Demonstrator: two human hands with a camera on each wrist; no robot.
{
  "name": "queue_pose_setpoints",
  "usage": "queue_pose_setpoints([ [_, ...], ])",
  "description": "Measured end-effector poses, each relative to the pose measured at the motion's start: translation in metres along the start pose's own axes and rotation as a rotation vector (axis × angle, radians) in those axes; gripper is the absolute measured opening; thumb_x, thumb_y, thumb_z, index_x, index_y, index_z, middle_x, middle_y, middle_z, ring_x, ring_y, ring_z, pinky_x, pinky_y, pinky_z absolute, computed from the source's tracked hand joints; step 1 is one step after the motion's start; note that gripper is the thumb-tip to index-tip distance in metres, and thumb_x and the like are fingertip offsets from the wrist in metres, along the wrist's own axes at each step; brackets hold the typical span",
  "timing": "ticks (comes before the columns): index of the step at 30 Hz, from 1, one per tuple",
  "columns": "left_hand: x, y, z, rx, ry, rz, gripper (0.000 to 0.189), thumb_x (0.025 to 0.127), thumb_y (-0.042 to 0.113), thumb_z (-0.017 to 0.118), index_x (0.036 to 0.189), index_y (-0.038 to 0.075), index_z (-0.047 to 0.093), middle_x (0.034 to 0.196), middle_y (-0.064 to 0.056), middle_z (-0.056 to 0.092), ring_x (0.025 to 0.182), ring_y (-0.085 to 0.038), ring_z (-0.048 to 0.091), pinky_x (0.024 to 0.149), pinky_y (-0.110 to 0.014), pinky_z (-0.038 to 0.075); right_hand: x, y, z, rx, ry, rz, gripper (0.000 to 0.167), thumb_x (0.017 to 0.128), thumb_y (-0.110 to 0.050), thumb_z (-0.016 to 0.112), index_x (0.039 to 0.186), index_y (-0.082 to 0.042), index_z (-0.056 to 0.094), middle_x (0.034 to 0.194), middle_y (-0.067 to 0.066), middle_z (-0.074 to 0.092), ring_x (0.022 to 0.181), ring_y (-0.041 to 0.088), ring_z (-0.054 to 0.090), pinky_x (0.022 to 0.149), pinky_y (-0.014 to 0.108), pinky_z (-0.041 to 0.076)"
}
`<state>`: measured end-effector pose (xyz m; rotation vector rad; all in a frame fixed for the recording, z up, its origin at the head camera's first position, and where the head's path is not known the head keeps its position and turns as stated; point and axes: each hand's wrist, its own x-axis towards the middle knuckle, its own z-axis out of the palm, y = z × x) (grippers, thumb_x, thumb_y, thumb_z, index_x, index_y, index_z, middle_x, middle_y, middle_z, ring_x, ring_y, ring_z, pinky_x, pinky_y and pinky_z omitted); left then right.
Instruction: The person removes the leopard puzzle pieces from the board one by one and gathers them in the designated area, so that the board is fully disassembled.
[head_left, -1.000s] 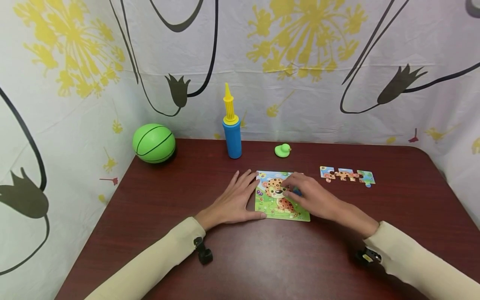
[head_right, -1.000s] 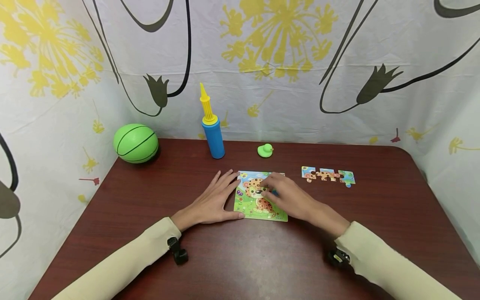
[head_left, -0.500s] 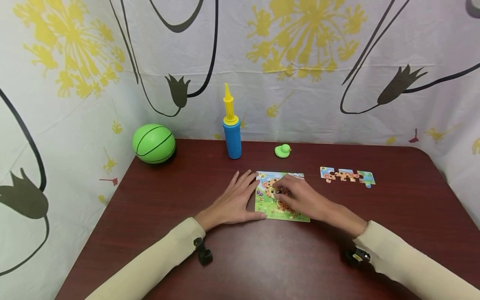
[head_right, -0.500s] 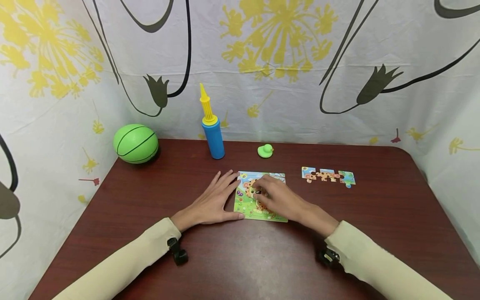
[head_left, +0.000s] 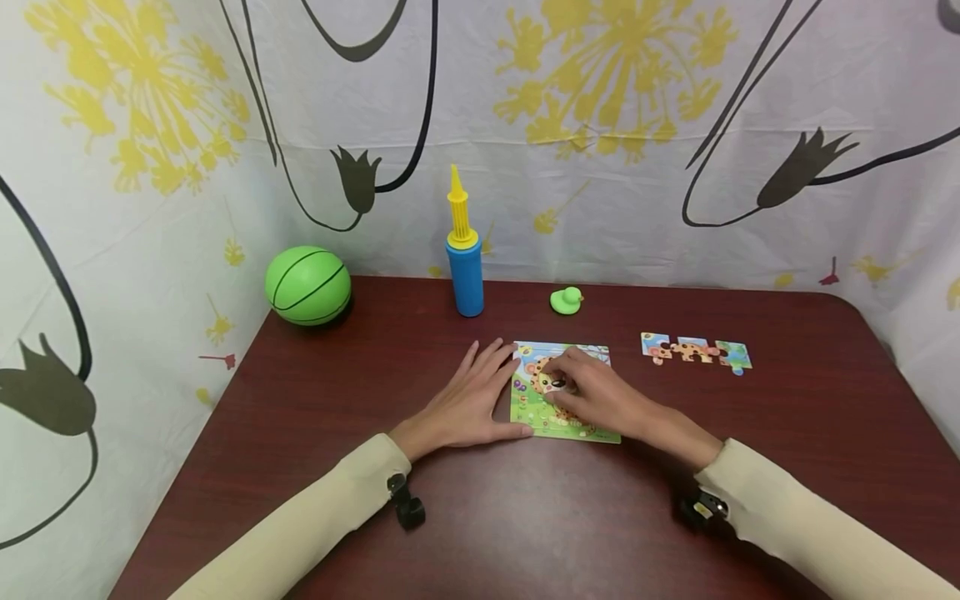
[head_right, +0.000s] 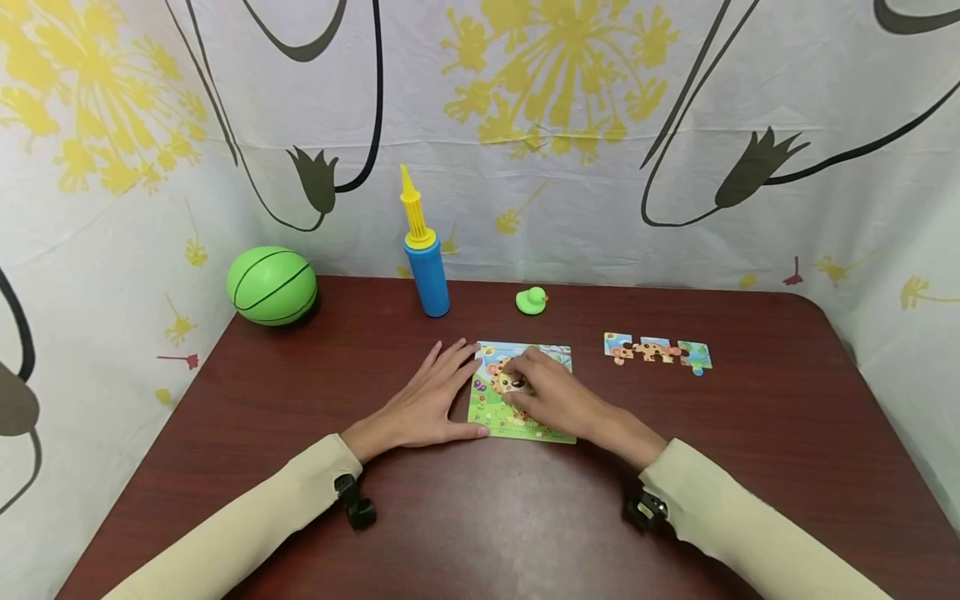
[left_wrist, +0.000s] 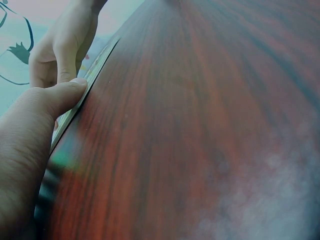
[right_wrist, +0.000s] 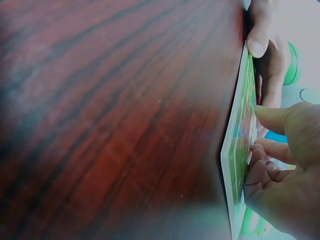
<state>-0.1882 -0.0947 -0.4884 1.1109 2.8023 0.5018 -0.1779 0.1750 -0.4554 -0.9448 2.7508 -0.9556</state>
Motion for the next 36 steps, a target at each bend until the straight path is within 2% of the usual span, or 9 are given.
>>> queue_pose_setpoints([
  [4,0.0,0.0,0.0,-0.004,-0.001,0.0,0.111,0.094,0.08,0.066,0.172,0.006,0.035,0.183,-0.011,0.02,0.171,-0.031,0.008,0.136,-0.057,-0.001,0.003,0.008,0.005,0.001,0.016,-0.012,0.034,0.1,-0.016,0.083,0.128,0.0,0.073,0.107,0.004,0.063,0.088,0.013,0.059,0.075,0.035,0.054],
  [11,0.0,0.0,0.0,-0.007,0.003,0.002,0.112,0.094,0.08,0.066,0.172,0.006,0.035,0.183,-0.011,0.02,0.171,-0.031,0.008,0.136,-0.057,-0.001,0.011,0.055,0.029,-0.046,0.023,-0.033,0.034,0.101,-0.026,0.084,0.128,-0.009,0.072,0.108,-0.002,0.061,0.091,0.011,0.058,0.075,0.034,0.053],
  [17,0.0,0.0,0.0,-0.013,0.002,0.002,0.112,0.095,0.079,0.066,0.172,0.005,0.034,0.183,-0.011,0.02,0.171,-0.032,0.008,0.136,-0.057,-0.001,0.014,0.069,0.04,-0.106,0.032,-0.034,0.034,0.099,-0.023,0.087,0.127,-0.013,0.071,0.108,-0.005,0.059,0.092,0.009,0.058,0.077,0.034,0.055],
  [21,0.0,0.0,-0.001,-0.012,0.003,0.003,0.112,0.095,0.079,0.066,0.172,0.005,0.034,0.183,-0.012,0.02,0.171,-0.032,0.008,0.136,-0.058,-0.001,0.013,0.062,0.037,-0.076,0.05,-0.051,0.033,0.099,-0.02,0.086,0.125,-0.011,0.068,0.107,-0.003,0.059,0.091,0.01,0.056,0.076,0.033,0.052],
  [25,0.0,0.0,0.0,-0.009,0.004,0.005,0.112,0.095,0.079,0.066,0.173,0.005,0.034,0.183,-0.012,0.02,0.171,-0.032,0.008,0.136,-0.058,0.0,0.01,0.027,0.018,-0.019,0.062,-0.061,0.031,0.099,-0.013,0.085,0.121,-0.005,0.065,0.106,0.003,0.06,0.091,0.015,0.055,0.075,0.036,0.05],
  [28,0.0,-0.001,0.0,-0.006,0.003,0.004,0.112,0.095,0.08,0.065,0.173,0.006,0.034,0.183,-0.012,0.02,0.171,-0.032,0.008,0.136,-0.057,-0.001,0.006,0.0,0.005,-0.006,0.05,-0.012,0.028,0.1,-0.006,0.082,0.122,-0.001,0.066,0.108,0.007,0.062,0.091,0.017,0.057,0.077,0.038,0.052],
  [32,0.001,-0.001,0.001,-0.002,0.004,0.005,0.112,0.095,0.081,0.065,0.173,0.006,0.034,0.183,-0.011,0.021,0.171,-0.031,0.008,0.136,-0.056,-0.001,0.005,-0.009,0.002,0.006,0.056,0.039,0.022,0.103,-0.002,0.076,0.123,-0.001,0.068,0.11,0.006,0.065,0.092,0.015,0.06,0.079,0.037,0.054],
  [36,0.0,-0.001,0.002,-0.001,0.008,0.008,0.112,0.095,0.08,0.065,0.172,0.005,0.035,0.183,-0.011,0.021,0.171,-0.031,0.008,0.136,-0.057,-0.001,0.005,-0.011,0.003,0.029,0.097,0.035,0.016,0.104,-0.001,0.074,0.118,-0.005,0.069,0.103,0.001,0.068,0.084,0.011,0.06,0.075,0.036,0.054],
])
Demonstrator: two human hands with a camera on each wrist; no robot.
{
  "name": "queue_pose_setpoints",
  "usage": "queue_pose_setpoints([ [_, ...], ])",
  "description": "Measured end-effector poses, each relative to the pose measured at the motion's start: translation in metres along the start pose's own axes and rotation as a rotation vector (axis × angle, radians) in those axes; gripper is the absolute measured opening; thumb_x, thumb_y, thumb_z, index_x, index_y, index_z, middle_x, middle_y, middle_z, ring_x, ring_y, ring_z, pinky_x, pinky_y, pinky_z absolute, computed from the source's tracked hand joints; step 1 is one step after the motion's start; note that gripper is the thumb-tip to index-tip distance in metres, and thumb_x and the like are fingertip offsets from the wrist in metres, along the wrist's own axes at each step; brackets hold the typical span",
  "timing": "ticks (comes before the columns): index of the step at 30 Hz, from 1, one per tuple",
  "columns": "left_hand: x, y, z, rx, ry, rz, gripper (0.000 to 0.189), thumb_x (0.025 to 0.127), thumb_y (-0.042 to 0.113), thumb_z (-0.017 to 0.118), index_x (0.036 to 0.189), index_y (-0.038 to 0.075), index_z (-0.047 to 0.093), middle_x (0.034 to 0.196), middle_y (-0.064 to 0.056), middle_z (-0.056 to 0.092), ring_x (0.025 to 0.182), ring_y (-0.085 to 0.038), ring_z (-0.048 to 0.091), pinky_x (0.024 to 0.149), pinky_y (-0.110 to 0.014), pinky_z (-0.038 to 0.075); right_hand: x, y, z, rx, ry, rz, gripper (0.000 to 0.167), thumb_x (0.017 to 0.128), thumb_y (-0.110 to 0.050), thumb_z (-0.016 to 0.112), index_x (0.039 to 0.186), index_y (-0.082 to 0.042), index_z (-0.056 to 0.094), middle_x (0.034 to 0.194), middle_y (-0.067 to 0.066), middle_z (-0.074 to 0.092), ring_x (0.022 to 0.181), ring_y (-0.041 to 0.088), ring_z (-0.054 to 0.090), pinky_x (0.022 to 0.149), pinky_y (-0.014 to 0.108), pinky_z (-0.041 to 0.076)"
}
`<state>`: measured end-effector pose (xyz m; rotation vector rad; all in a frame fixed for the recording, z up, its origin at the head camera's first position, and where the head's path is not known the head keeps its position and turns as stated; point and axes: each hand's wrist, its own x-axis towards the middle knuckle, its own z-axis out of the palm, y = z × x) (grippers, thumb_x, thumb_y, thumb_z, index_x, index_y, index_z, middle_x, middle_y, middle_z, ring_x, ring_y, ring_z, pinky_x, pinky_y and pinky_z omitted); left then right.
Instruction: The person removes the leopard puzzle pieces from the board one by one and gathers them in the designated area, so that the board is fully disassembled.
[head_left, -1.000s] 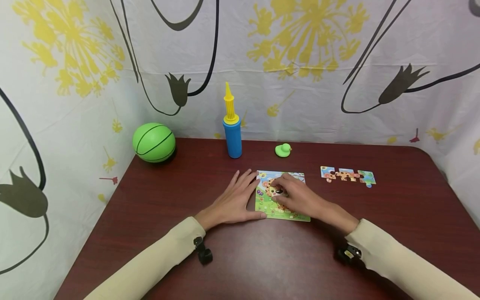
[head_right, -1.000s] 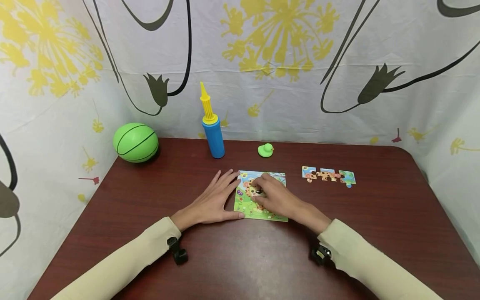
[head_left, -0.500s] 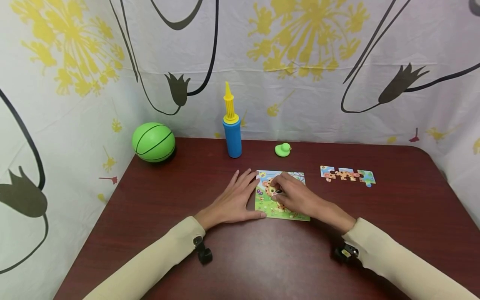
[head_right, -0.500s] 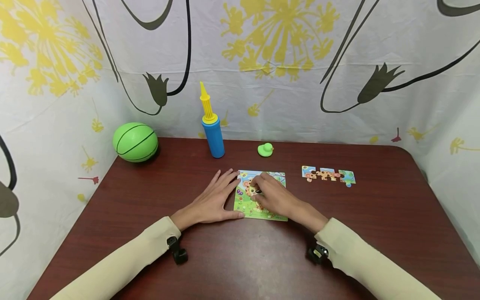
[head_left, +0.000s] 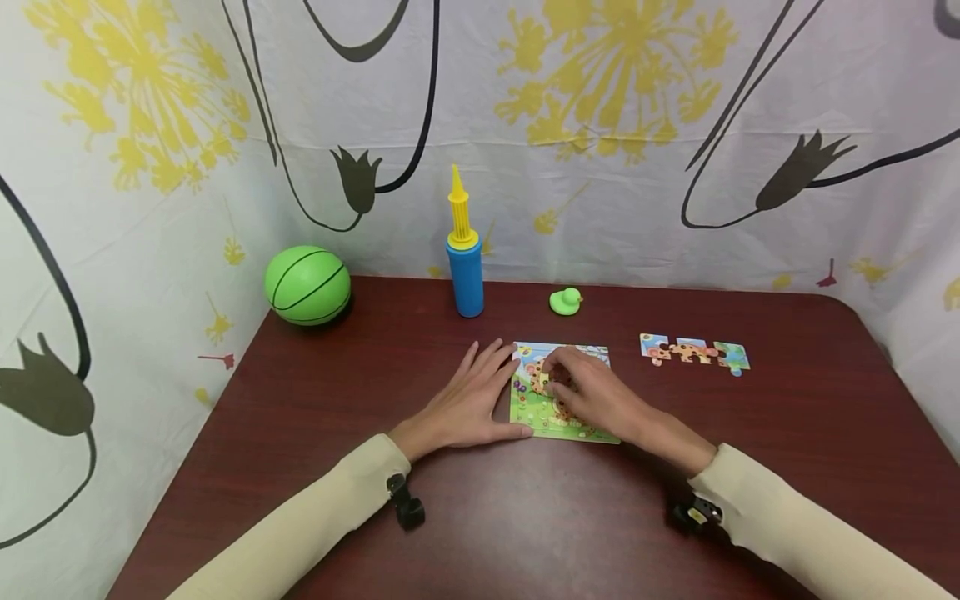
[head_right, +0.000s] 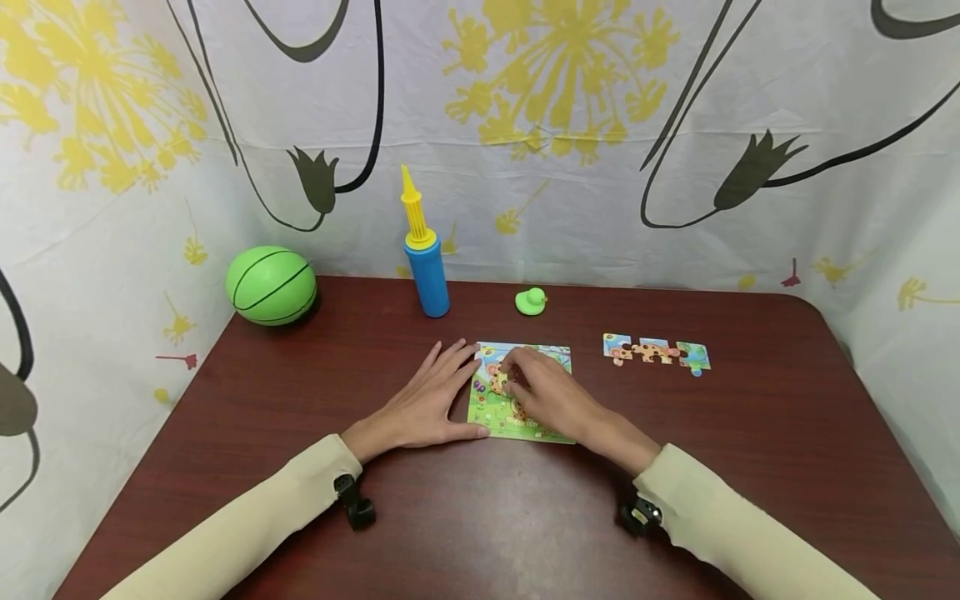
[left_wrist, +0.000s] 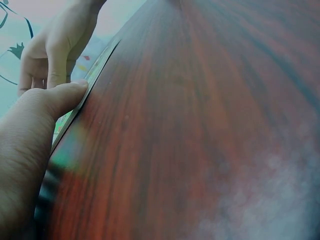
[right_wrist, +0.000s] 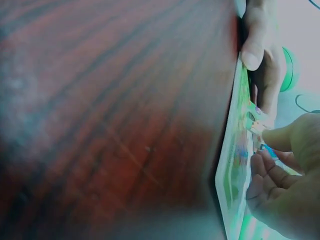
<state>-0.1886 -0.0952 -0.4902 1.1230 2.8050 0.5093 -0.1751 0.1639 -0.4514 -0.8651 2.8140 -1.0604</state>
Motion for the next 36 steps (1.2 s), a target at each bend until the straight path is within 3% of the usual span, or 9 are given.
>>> queue_pose_setpoints([
  [5,0.0,0.001,0.001,0.003,0.005,0.0,0.111,0.095,0.08,0.066,0.172,0.005,0.035,0.183,-0.011,0.02,0.171,-0.031,0.008,0.136,-0.057,0.0,-0.005,-0.002,-0.001,0.054,0.052,-0.026,0.012,0.105,-0.001,0.073,0.113,-0.01,0.07,0.097,-0.003,0.069,0.074,0.01,0.058,0.07,0.032,0.052],
  [13,-0.002,0.002,0.0,-0.006,-0.002,-0.013,0.113,0.094,0.08,0.066,0.172,0.005,0.034,0.183,-0.012,0.02,0.171,-0.032,0.008,0.136,-0.057,-0.001,-0.016,0.002,-0.011,0.113,0.135,-0.098,0.016,0.102,0.004,0.075,0.11,-0.009,0.071,0.1,-0.001,0.073,0.088,0.016,0.073,0.076,0.035,0.061],
  [22,-0.001,0.001,0.001,0.006,0.006,-0.016,0.114,0.094,0.081,0.065,0.173,0.006,0.034,0.183,-0.011,0.02,0.171,-0.031,0.009,0.136,-0.057,0.0,-0.02,0.006,-0.01,0.186,0.111,-0.048,0.012,0.104,0.002,0.074,0.11,-0.008,0.072,0.099,0.001,0.075,0.09,0.019,0.076,0.08,0.038,0.063],
  [30,0.001,0.001,0.001,0.01,0.009,-0.001,0.113,0.095,0.081,0.065,0.173,0.005,0.034,0.183,-0.011,0.02,0.171,-0.031,0.008,0.136,-0.057,0.0,-0.015,0.003,0.001,0.184,0.107,-0.096,0.012,0.103,0.003,0.074,0.11,-0.007,0.072,0.098,0.005,0.075,0.085,0.015,0.075,0.076,0.035,0.062],
  [36,0.0,-0.001,0.002,0.016,0.018,0.01,0.102,0.102,0.076,0.057,0.171,0.004,0.036,0.183,-0.011,0.021,0.171,-0.031,0.009,0.136,-0.057,0.0,-0.01,0.003,0.008,0.168,0.123,-0.12,0.014,0.101,0.006,0.075,0.107,-0.006,0.071,0.094,0.003,0.073,0.076,0.009,0.066,0.069,0.03,0.057],
])
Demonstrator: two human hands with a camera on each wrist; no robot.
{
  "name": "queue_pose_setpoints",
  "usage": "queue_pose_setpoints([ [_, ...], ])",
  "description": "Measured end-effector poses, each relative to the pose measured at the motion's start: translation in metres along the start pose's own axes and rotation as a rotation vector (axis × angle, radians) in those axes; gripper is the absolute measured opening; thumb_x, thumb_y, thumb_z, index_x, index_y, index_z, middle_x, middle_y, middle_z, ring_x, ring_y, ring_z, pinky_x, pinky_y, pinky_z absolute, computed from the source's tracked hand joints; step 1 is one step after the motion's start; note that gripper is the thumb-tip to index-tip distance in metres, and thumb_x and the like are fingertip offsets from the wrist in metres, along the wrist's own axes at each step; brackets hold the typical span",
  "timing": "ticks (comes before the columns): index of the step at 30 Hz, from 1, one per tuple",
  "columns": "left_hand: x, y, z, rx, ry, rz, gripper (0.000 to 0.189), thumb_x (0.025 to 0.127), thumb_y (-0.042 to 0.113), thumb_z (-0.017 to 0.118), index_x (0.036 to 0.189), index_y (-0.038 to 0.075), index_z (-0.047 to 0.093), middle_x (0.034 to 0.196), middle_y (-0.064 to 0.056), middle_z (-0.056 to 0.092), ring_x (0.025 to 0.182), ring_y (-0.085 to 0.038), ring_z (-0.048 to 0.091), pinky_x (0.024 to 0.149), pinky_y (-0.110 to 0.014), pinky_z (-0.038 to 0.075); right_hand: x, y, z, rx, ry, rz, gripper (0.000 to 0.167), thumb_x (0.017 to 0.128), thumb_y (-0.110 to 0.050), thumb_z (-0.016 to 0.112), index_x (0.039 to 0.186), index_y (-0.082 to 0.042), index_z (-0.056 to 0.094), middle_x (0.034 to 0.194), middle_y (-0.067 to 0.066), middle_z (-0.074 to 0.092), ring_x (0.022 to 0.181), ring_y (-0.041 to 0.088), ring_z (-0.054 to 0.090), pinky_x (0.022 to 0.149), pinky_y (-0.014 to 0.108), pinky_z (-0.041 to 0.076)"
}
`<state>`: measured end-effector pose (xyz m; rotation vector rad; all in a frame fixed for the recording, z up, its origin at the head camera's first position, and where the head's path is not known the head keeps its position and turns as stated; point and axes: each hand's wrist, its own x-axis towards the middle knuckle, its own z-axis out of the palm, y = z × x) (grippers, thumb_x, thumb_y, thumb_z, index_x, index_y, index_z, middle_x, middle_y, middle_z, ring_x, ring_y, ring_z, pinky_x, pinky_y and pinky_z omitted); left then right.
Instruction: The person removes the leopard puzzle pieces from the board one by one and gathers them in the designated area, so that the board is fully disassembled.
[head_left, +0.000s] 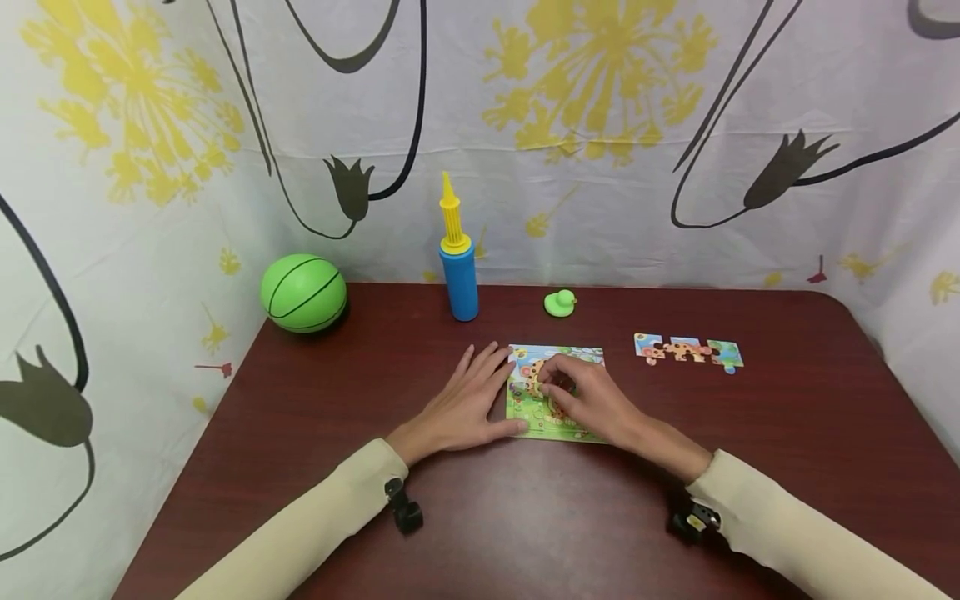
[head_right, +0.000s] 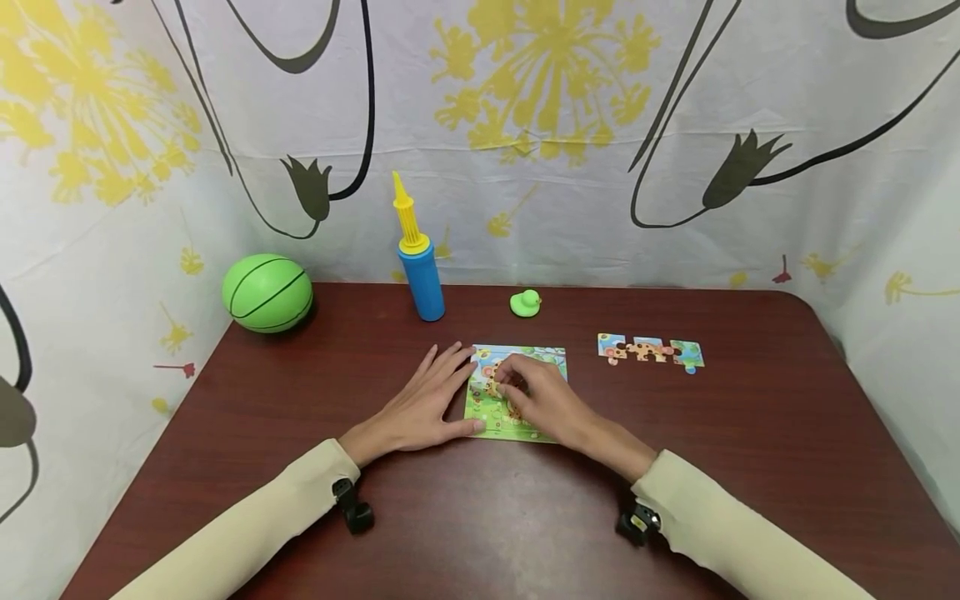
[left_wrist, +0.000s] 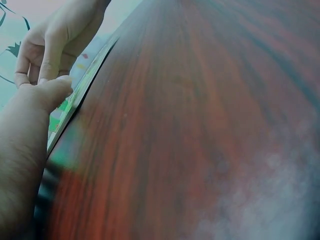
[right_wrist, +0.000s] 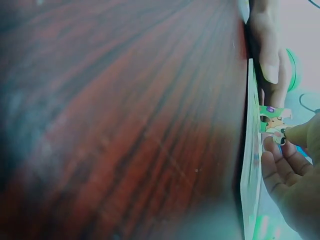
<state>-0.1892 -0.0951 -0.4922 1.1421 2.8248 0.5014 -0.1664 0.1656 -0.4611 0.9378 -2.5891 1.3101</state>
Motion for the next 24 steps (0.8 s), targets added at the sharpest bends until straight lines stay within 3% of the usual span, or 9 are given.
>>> queue_pose_setpoints([
  [5,-0.0003,-0.0001,0.001,-0.005,0.0,0.004,0.094,0.107,0.069,0.055,0.171,0.003,0.036,0.183,-0.011,0.02,0.171,-0.032,0.008,0.136,-0.057,-0.001,-0.0003,-0.0002,0.0007,0.001,-0.006,0.017,0.014,0.101,0.005,0.075,0.108,-0.007,0.071,0.093,0.004,0.073,0.074,0.01,0.065,0.068,0.03,0.056],
  [24,0.0004,-0.0002,0.0026,0.01,0.017,0.005,0.091,0.108,0.066,0.057,0.17,0.003,0.038,0.183,-0.01,0.021,0.171,-0.032,0.01,0.136,-0.057,0.001,0.0016,0.0011,0.0036,-0.015,0.008,0.072,0.01,0.105,0.001,0.072,0.109,-0.008,0.07,0.096,0.002,0.071,0.074,0.01,0.064,0.067,0.03,0.055],
])
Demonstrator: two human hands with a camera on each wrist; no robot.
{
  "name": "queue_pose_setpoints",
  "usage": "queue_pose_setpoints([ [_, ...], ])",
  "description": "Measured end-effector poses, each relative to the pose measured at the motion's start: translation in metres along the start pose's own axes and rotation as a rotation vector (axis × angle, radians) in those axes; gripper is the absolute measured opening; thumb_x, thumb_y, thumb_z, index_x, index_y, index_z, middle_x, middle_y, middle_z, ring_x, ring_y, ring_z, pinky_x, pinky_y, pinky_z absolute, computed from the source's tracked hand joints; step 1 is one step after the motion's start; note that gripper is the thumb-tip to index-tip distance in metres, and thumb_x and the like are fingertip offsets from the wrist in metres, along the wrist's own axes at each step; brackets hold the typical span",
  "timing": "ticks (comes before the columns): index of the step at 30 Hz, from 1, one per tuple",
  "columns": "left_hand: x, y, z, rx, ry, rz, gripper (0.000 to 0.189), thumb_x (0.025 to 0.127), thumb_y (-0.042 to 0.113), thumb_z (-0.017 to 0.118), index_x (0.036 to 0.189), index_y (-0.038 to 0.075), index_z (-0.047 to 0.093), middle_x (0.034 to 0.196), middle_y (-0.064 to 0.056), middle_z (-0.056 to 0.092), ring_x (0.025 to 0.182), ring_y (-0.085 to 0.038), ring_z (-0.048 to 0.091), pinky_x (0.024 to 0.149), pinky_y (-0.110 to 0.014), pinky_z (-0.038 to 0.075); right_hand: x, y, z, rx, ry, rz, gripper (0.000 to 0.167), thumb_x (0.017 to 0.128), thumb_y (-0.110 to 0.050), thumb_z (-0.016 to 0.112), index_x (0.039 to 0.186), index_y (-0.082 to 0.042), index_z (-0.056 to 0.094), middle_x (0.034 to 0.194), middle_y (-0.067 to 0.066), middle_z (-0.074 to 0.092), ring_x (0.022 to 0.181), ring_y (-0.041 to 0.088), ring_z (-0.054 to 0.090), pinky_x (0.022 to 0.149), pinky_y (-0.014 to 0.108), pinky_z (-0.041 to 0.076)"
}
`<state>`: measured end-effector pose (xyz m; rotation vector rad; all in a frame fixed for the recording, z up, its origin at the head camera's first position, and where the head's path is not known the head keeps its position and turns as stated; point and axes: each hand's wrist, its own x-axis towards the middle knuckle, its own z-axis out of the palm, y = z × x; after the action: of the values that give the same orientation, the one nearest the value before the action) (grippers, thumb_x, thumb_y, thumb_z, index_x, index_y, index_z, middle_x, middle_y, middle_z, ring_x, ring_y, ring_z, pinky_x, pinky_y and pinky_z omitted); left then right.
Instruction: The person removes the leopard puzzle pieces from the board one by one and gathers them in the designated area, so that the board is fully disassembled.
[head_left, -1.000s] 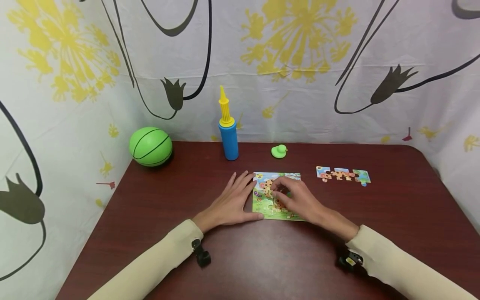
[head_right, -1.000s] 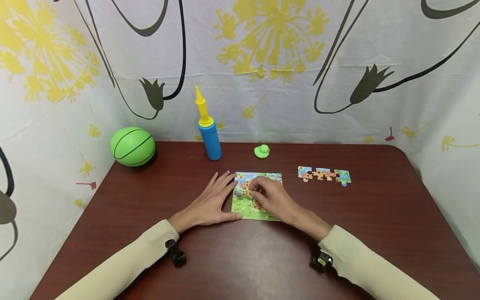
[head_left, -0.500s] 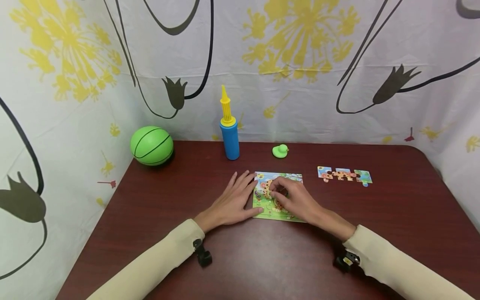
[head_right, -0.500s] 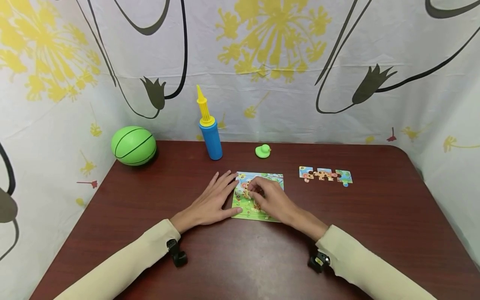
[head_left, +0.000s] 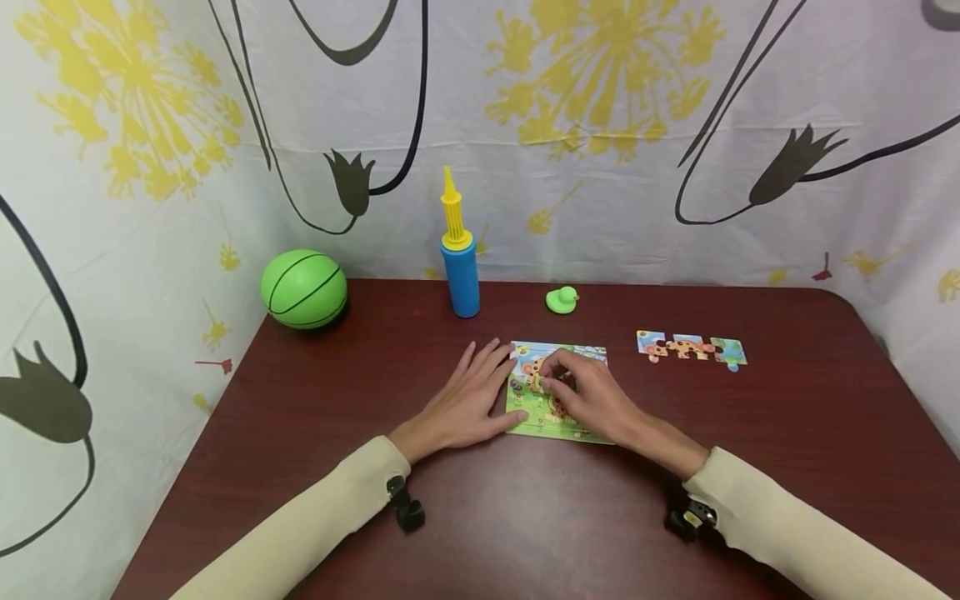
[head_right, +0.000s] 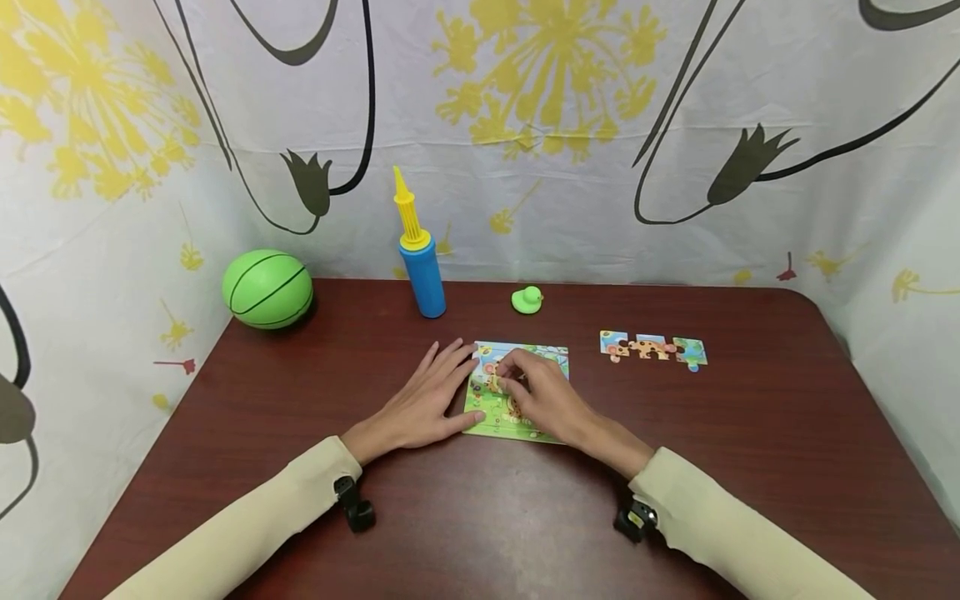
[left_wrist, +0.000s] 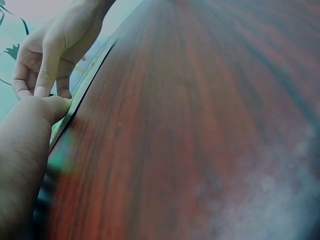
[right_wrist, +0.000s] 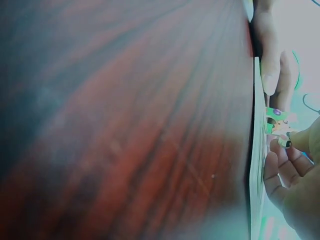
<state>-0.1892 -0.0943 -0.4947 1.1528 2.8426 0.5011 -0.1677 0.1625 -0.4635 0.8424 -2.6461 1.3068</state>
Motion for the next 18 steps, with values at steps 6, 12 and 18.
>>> queue_pose_setpoints([
  [6,0.001,0.0006,-0.001,-0.005,-0.001,-0.002,0.091,0.107,0.065,0.059,0.17,0.002,0.039,0.183,-0.01,0.022,0.171,-0.032,0.01,0.136,-0.057,0.001,-0.0003,-0.0012,-0.0014,-0.007,-0.005,0.004,0.01,0.105,0.0,0.072,0.11,-0.008,0.07,0.095,0.001,0.071,0.073,0.01,0.064,0.066,0.03,0.054],
  [12,0.0016,0.0009,-0.0015,-0.006,-0.002,-0.004,0.091,0.106,0.064,0.06,0.17,0.002,0.039,0.183,-0.01,0.022,0.171,-0.032,0.01,0.136,-0.057,0.0,0.0003,-0.0011,-0.0022,-0.003,-0.017,0.02,0.009,0.105,0.0,0.072,0.109,-0.008,0.07,0.094,0.0,0.07,0.071,0.011,0.062,0.065,0.03,0.053],
  [18,0.0016,0.0007,-0.001,-0.006,-0.005,-0.012,0.092,0.105,0.065,0.061,0.17,0.003,0.039,0.183,-0.01,0.022,0.171,-0.032,0.01,0.136,-0.058,0.001,0.0009,0.0013,-0.0014,0.014,-0.007,0.034,0.008,0.106,0.0,0.07,0.11,-0.007,0.07,0.093,0.001,0.071,0.071,0.009,0.063,0.064,0.03,0.053],
])
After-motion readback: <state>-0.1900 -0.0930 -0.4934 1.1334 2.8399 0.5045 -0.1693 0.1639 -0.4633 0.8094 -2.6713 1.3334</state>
